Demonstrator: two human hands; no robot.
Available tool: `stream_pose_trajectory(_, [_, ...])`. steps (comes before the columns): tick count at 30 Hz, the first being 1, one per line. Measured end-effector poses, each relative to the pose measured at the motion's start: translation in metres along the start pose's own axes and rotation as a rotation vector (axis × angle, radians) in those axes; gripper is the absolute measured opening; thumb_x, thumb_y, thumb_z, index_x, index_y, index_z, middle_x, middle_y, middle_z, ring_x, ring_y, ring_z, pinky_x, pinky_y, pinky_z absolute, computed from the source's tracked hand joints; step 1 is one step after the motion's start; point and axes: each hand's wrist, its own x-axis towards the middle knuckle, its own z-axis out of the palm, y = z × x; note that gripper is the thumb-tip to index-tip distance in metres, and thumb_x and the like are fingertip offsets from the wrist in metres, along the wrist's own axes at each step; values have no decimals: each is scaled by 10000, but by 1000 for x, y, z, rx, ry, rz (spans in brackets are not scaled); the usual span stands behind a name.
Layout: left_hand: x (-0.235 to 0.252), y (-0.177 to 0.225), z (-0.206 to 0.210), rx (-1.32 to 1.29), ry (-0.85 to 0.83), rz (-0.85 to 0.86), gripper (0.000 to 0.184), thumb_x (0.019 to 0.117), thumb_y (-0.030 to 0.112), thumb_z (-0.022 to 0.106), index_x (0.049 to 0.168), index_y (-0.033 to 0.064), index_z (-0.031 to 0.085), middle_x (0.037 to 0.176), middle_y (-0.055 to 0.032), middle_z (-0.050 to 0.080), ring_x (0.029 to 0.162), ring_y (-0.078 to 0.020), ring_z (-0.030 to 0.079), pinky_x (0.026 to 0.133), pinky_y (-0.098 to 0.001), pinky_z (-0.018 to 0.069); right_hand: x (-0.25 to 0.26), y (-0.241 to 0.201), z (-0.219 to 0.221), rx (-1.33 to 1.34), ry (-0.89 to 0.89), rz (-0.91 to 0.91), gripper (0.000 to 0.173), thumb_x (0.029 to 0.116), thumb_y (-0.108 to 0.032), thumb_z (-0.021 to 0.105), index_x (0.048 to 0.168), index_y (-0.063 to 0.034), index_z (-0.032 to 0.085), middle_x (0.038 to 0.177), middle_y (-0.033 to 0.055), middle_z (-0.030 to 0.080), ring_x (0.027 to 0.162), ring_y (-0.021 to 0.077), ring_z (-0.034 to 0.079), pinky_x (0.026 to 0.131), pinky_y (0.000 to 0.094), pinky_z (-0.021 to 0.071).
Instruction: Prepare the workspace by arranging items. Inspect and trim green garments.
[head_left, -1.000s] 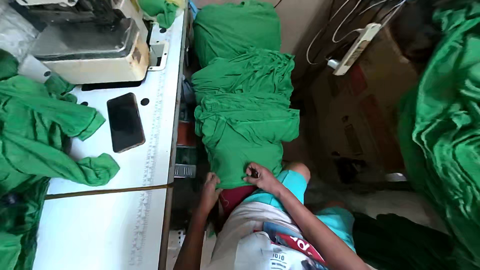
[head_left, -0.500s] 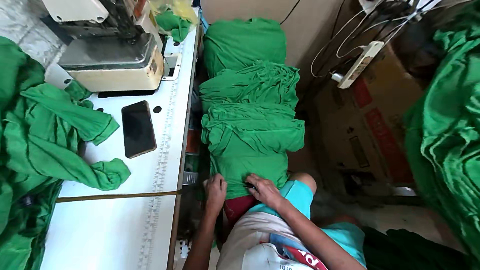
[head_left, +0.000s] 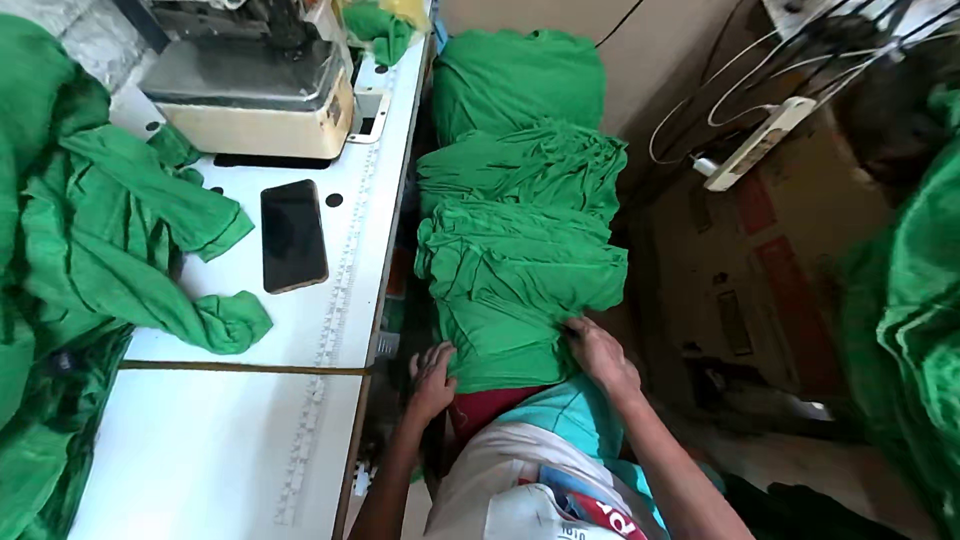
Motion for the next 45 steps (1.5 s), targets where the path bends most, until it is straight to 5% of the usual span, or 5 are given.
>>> stream_pose_trajectory(7, [-21,2,0,-338,409,-73,326,1031,188,569,1237,-60,621,1199,-233,649,1040,-299,666,914,-427,553,-12,-19,7,452,297,-1,453,1041,-321,580,1334,24,539,1160,236,670,1038,362,678,907,567,535])
stream_pose_trajectory(12, [5,48,7,-467,376,169,208,1000,107,602,1088,-50,707,1066,-188,693,922,-211,687,848,-342,577,1,-55,28,930,-22,-184,405,1115,-261,278,1268,51,487,888,36,654,600,48,525,565,234,455])
stream_pose_trajectory(19, [50,68,18,-234,164,109,242,1033,147,571,1151,11,734,1189,-198,678,1114,-303,670,1014,-436,524,12,-56,69,1172,-121,-98,364,1131,-282,263,1181,-2,490,753,-22,579,519,31,453,496,195,407])
stream_pose_trajectory(42, [50,57,24,-295,248,212,253,1043,123,526,1138,-7,720,1184,-196,667,1037,-270,684,924,-416,562,-1,-37,58,492,-259,-233,320,1063,-290,548,1150,12,613,899,142,673,803,248,669,804,462,553])
stream_pose_trajectory(45, [47,51,23,-597,394,102,237,1044,88,520,1144,-75,660,1032,-170,666,735,-158,652,685,-312,581,-1,-36,61,648,-201,-230,341,1000,-267,649,1148,37,604,937,144,659,821,218,657,794,422,563])
